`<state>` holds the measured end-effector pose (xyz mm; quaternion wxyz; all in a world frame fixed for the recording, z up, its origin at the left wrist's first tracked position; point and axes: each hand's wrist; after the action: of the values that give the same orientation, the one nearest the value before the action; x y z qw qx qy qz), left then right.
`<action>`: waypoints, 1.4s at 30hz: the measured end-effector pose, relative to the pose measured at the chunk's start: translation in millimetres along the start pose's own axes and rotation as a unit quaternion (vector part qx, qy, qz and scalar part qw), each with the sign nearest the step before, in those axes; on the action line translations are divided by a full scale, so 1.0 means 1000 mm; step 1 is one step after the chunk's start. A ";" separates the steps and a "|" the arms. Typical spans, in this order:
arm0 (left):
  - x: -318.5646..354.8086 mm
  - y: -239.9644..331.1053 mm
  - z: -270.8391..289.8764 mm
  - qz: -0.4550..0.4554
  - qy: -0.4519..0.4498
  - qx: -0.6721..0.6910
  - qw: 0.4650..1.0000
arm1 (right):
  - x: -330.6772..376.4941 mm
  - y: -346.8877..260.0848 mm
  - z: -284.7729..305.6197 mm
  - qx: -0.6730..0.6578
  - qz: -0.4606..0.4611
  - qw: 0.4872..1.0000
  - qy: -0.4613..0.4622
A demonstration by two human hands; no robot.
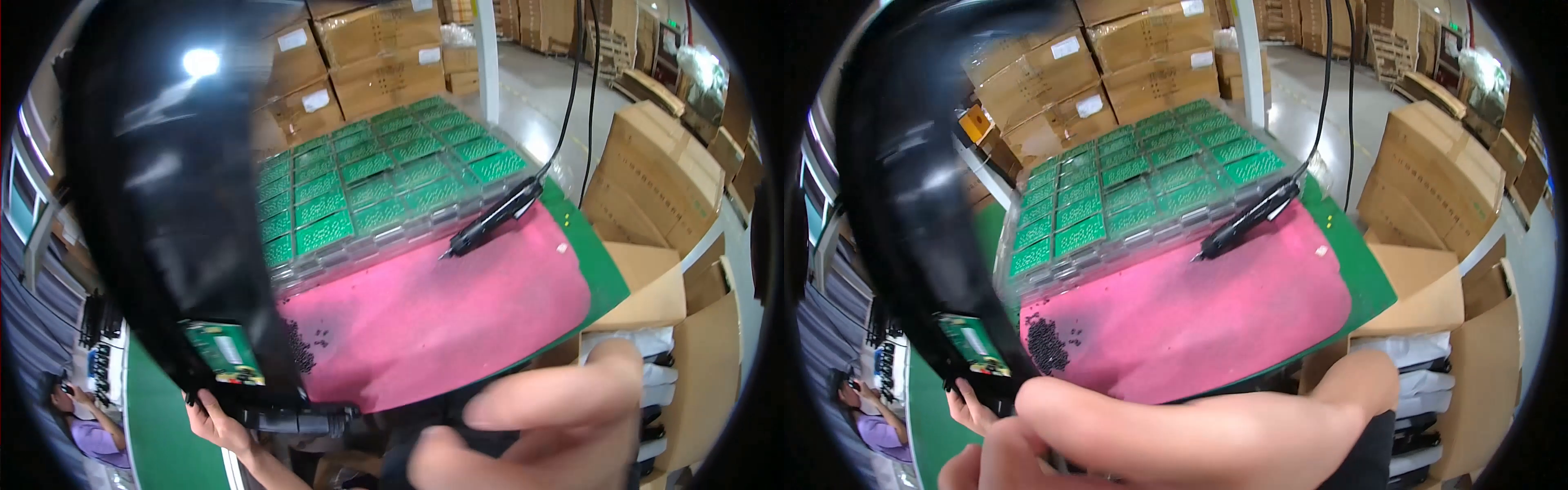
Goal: Unpack plastic electronic housings from a box and install circuit boards into them using an electric screwdriver.
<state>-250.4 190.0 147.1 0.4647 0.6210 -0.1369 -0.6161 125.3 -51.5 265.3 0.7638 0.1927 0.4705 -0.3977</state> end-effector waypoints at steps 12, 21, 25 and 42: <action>0.002 0.019 0.050 0.254 0.159 0.295 0.908 | 0.010 0.040 -0.032 0.123 -0.073 0.988 0.057; -0.066 -0.118 0.125 0.193 0.055 0.442 0.874 | 0.217 0.124 0.033 0.257 -0.414 0.854 0.185; -0.074 -0.069 0.064 0.276 0.231 0.372 0.856 | 0.361 0.112 0.070 0.367 -0.583 0.721 0.074; -0.090 -0.042 -0.040 0.041 -0.045 0.129 0.990 | 0.558 -0.017 0.031 0.221 -0.915 0.299 -0.153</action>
<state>-249.8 295.4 165.0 0.3993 0.6410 -0.2614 -0.6010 263.8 -320.2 -205.1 -0.1061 -0.2649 0.1119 -0.9519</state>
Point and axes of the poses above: each hand's wrist, its own x-axis away from the middle knuckle, its own z-axis out of the back of the hand, y = z × x, and after that the axes turned 11 degrees about -y, right-handed
